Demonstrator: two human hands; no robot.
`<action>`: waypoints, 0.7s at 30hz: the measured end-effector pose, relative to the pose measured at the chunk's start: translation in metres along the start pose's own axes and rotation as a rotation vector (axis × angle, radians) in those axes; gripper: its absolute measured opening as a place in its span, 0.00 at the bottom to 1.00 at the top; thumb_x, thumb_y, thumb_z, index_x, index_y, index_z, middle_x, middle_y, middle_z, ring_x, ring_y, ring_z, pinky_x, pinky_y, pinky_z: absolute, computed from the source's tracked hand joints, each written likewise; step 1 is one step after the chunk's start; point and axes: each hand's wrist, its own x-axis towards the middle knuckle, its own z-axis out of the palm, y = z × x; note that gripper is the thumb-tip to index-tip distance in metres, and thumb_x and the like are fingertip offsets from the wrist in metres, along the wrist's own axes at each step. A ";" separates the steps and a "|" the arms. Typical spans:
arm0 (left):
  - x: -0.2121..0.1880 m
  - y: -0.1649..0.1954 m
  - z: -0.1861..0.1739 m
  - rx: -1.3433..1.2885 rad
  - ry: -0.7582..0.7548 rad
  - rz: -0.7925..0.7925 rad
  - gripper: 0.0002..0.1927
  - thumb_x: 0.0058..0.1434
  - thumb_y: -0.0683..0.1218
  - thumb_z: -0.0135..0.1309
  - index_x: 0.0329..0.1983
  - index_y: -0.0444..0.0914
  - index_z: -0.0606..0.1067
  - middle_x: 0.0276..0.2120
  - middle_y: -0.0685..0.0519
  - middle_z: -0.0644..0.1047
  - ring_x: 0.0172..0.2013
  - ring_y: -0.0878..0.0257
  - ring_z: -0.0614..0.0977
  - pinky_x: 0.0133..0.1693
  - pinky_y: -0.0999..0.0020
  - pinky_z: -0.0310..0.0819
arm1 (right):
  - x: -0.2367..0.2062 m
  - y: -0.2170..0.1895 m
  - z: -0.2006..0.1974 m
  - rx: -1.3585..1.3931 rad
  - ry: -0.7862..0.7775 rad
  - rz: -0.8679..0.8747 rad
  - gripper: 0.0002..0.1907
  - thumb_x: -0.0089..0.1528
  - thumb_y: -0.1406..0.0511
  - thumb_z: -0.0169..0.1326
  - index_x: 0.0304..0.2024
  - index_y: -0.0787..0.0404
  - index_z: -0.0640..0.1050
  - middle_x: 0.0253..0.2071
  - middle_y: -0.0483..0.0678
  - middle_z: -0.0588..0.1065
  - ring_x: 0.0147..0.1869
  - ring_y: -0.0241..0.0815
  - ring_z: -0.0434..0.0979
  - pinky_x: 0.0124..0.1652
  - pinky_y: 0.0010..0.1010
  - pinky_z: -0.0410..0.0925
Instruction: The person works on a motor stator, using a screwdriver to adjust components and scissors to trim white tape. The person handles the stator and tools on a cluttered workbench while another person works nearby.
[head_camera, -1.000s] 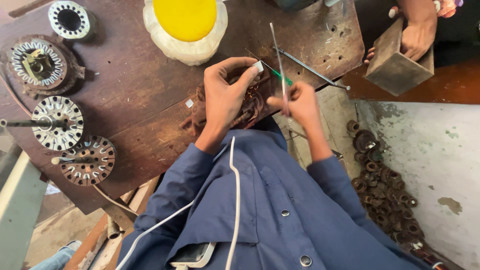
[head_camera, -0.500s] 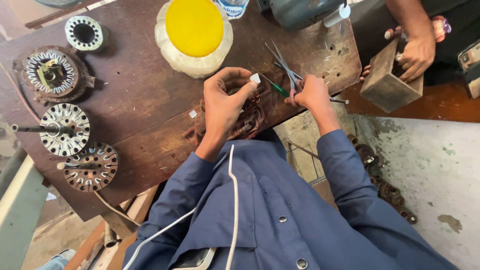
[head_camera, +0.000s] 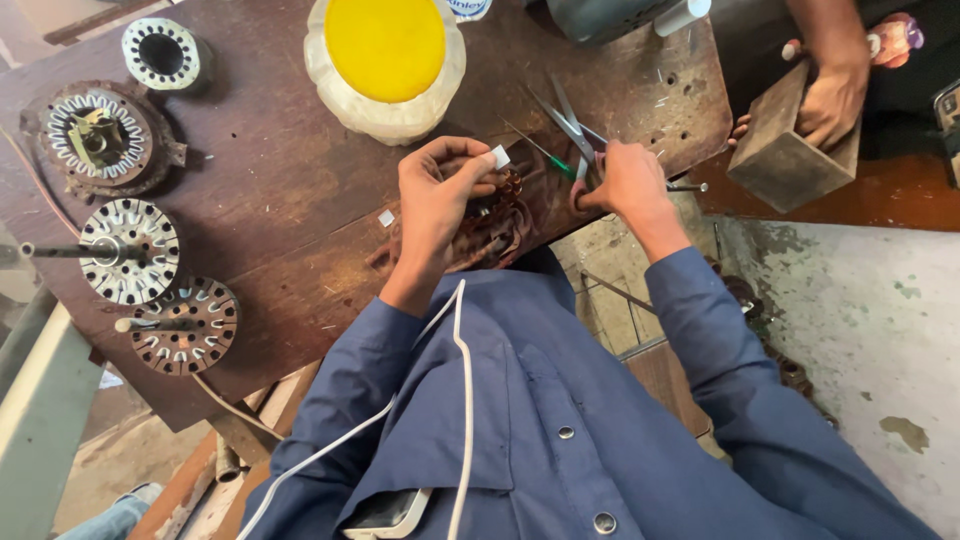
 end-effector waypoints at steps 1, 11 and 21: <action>0.000 -0.001 -0.002 -0.013 -0.003 -0.012 0.07 0.61 0.40 0.61 0.41 0.31 0.79 0.34 0.48 0.84 0.34 0.66 0.85 0.36 0.74 0.81 | -0.004 -0.005 -0.008 0.016 0.000 0.008 0.32 0.42 0.53 0.78 0.40 0.65 0.81 0.37 0.59 0.80 0.44 0.60 0.81 0.45 0.46 0.73; 0.015 -0.005 0.005 0.090 -0.013 -0.002 0.08 0.59 0.42 0.64 0.40 0.33 0.82 0.34 0.54 0.84 0.32 0.72 0.82 0.32 0.77 0.74 | -0.045 -0.091 -0.066 0.429 0.582 -0.854 0.14 0.63 0.74 0.66 0.50 0.65 0.79 0.50 0.50 0.76 0.52 0.53 0.79 0.50 0.38 0.74; 0.019 0.003 0.013 0.148 -0.131 0.132 0.09 0.61 0.42 0.63 0.41 0.32 0.81 0.34 0.53 0.84 0.36 0.69 0.83 0.41 0.74 0.78 | -0.045 -0.094 -0.040 0.536 0.688 -0.606 0.05 0.69 0.76 0.58 0.47 0.66 0.78 0.43 0.53 0.77 0.45 0.54 0.79 0.45 0.39 0.71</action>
